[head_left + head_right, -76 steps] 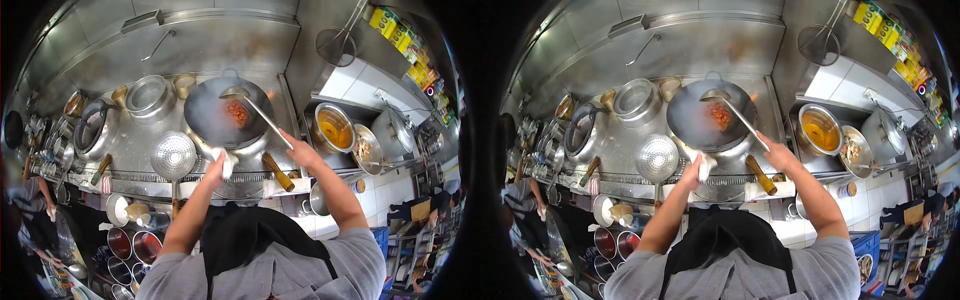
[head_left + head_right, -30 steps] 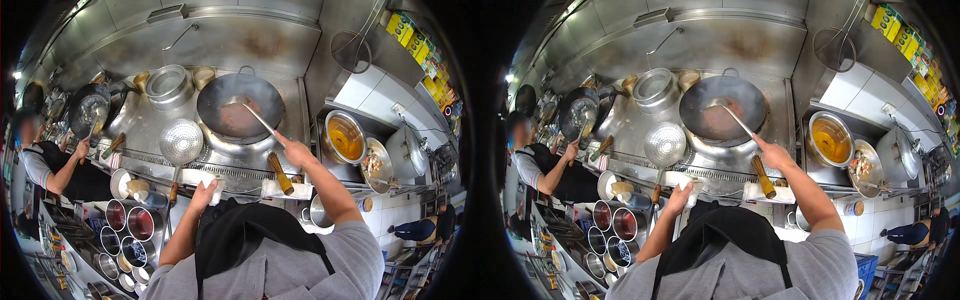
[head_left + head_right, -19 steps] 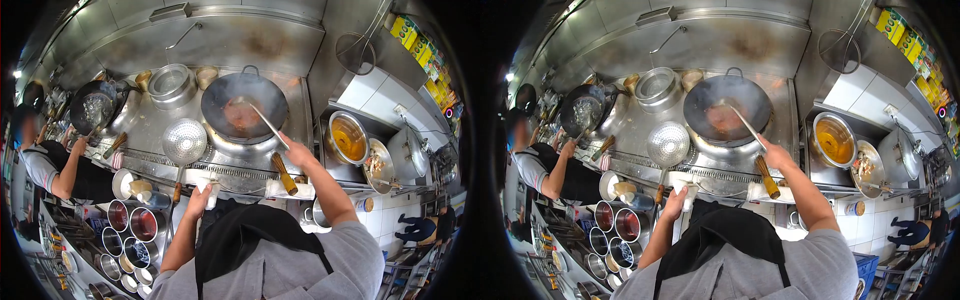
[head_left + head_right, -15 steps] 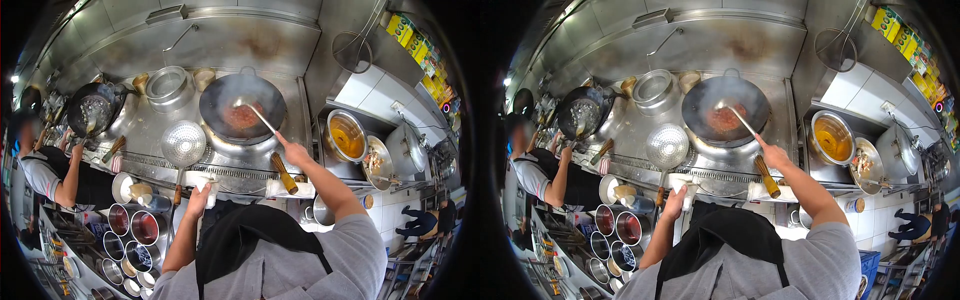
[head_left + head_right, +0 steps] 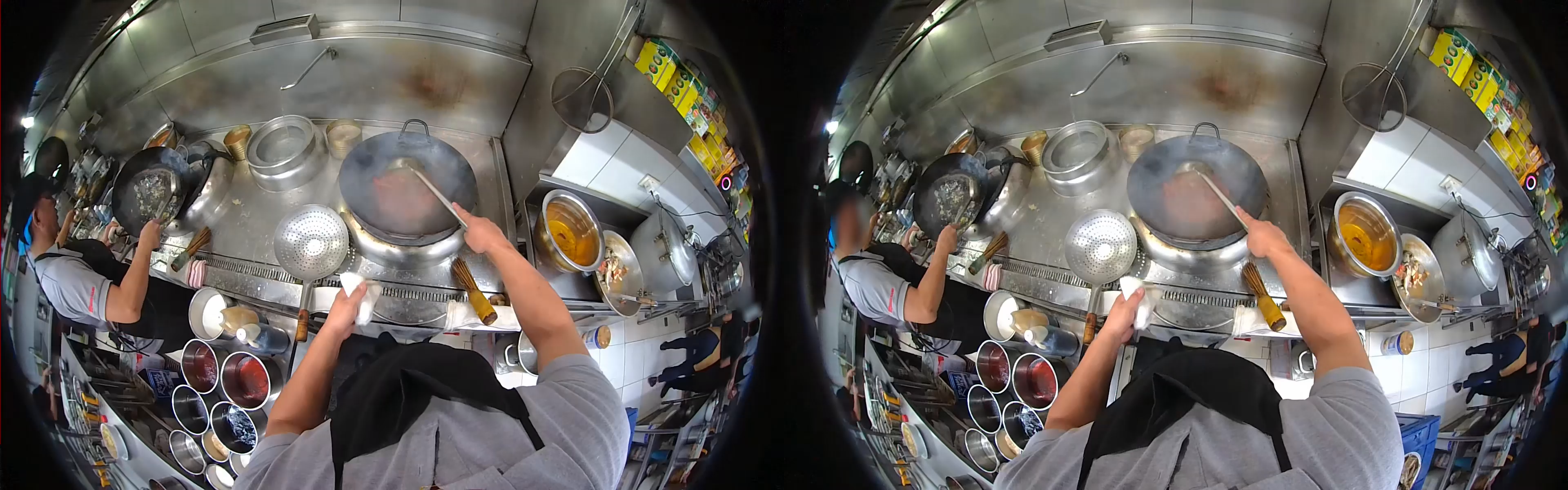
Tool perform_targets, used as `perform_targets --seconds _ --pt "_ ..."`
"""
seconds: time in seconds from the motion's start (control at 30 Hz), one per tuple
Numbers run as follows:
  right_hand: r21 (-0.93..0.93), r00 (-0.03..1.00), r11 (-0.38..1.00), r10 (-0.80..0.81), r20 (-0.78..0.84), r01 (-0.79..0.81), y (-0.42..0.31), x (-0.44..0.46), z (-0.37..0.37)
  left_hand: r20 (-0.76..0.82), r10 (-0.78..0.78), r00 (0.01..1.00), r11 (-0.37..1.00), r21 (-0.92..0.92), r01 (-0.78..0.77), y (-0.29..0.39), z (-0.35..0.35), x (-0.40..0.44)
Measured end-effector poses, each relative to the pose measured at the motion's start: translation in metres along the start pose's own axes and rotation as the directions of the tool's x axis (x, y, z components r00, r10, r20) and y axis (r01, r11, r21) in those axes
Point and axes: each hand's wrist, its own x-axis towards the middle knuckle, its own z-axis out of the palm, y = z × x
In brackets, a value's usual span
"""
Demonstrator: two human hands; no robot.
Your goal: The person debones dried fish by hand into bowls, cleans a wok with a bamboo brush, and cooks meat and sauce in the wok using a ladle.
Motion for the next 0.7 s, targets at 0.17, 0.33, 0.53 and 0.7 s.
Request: perform_targets --seconds 0.17,0.33,0.53,0.7 --pt "0.000 0.997 0.997 0.076 -0.009 -0.076 -0.034 -0.040 0.006 0.141 -0.167 0.976 0.982 -0.068 0.177 0.002 0.004 0.087" --pt "0.063 1.000 0.998 -0.004 0.026 0.002 -0.013 -0.026 0.029 0.065 -0.271 0.960 0.957 -0.091 0.276 0.007 0.061 0.143" --pt "0.032 0.975 0.976 0.215 0.048 -0.216 -0.040 -0.024 0.015 0.068 -0.355 0.932 0.926 -0.110 0.360 0.003 0.088 0.172" --pt "0.054 0.989 0.988 0.144 0.043 -0.146 -0.027 -0.008 0.011 0.046 -0.397 0.917 0.907 -0.132 0.400 0.005 0.086 0.176"
